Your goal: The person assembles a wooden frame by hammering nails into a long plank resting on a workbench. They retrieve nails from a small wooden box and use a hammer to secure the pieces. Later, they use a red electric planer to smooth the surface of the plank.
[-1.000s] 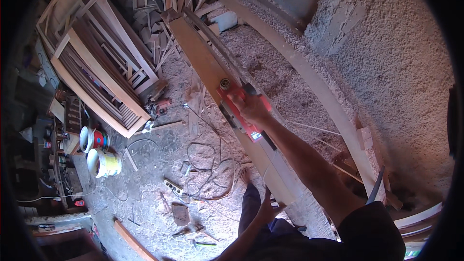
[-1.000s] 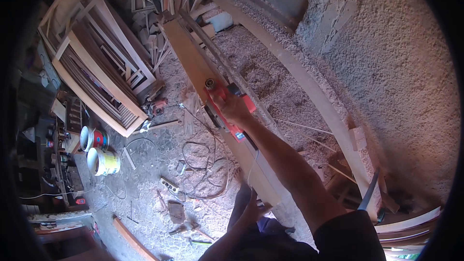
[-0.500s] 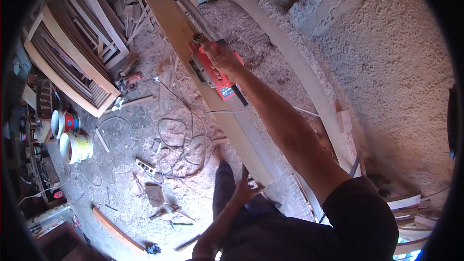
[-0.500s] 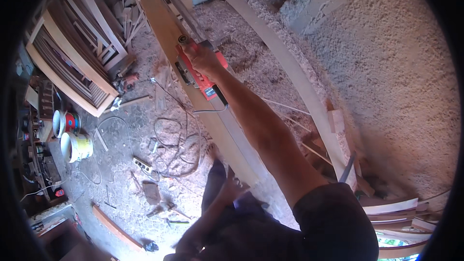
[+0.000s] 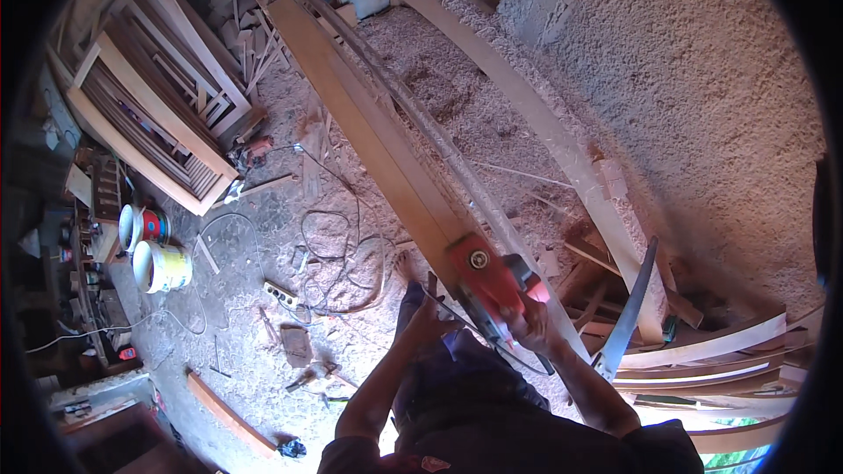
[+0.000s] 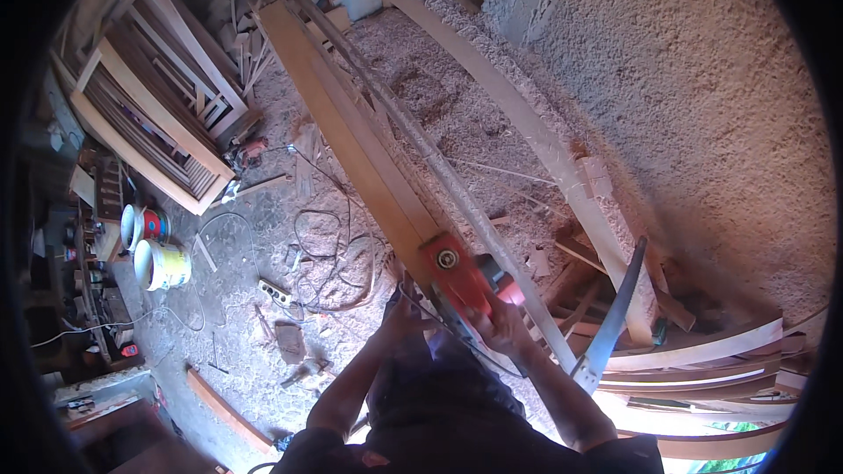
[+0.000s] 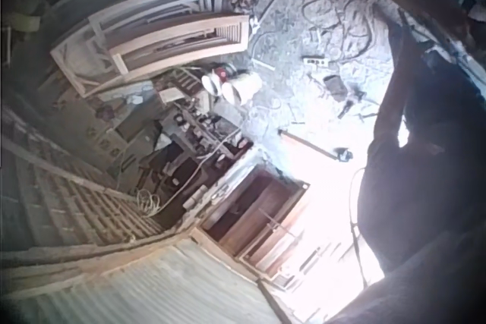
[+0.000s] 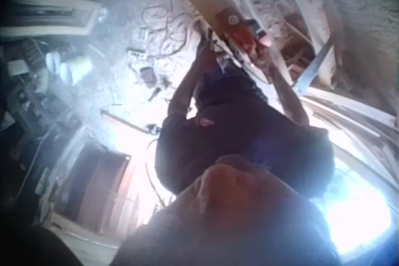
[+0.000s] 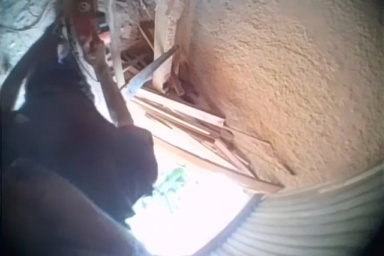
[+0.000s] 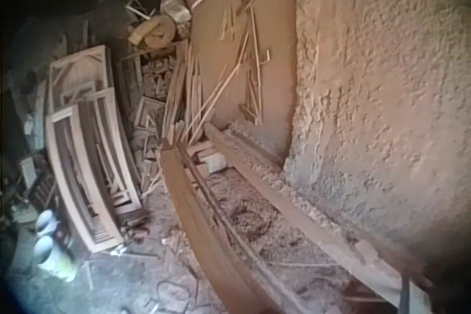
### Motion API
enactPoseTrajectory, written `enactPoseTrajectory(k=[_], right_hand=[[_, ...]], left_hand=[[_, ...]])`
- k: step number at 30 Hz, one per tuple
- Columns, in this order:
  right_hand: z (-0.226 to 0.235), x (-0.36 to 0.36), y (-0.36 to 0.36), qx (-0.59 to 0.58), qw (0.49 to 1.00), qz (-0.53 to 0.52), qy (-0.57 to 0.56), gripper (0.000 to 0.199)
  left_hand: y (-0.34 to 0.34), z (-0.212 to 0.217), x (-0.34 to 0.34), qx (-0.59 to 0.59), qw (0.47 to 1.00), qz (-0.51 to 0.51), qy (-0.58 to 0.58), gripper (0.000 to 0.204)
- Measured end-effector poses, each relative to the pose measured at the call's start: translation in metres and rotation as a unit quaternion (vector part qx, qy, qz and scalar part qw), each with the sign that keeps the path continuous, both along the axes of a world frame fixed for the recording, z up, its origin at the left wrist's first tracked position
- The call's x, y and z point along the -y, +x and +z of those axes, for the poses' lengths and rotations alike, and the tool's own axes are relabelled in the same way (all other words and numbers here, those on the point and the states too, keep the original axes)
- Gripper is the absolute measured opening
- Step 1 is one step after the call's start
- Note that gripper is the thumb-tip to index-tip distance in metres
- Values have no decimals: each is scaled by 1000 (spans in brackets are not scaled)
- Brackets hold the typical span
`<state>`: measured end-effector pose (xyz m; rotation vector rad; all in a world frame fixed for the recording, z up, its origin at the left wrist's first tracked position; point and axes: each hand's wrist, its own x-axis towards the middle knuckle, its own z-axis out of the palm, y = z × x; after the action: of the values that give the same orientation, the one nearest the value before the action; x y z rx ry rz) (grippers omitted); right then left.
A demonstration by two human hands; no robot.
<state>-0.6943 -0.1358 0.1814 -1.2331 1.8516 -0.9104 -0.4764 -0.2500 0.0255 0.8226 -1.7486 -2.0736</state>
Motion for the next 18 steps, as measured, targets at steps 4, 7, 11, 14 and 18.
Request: enactPoseTrajectory(k=[4,7,11,14,18], right_hand=[[12,4,4,25,1000,-16,-11,72],[-2,53,0,23,999,-10,47,74],[-6,158,-3,11,1000,-24,4,42],[-33,247,-1,-81,995,17,-52,35],[-73,366,-20,-257,930,69,-254,50]], left_hand=[[9,3,1,79,992,-35,-95,137],[7,8,14,93,993,-38,-55,137],[-16,41,49,41,995,-12,89,133],[-22,-13,68,53,997,53,-29,128],[-51,-34,122,39,981,113,153,113]])
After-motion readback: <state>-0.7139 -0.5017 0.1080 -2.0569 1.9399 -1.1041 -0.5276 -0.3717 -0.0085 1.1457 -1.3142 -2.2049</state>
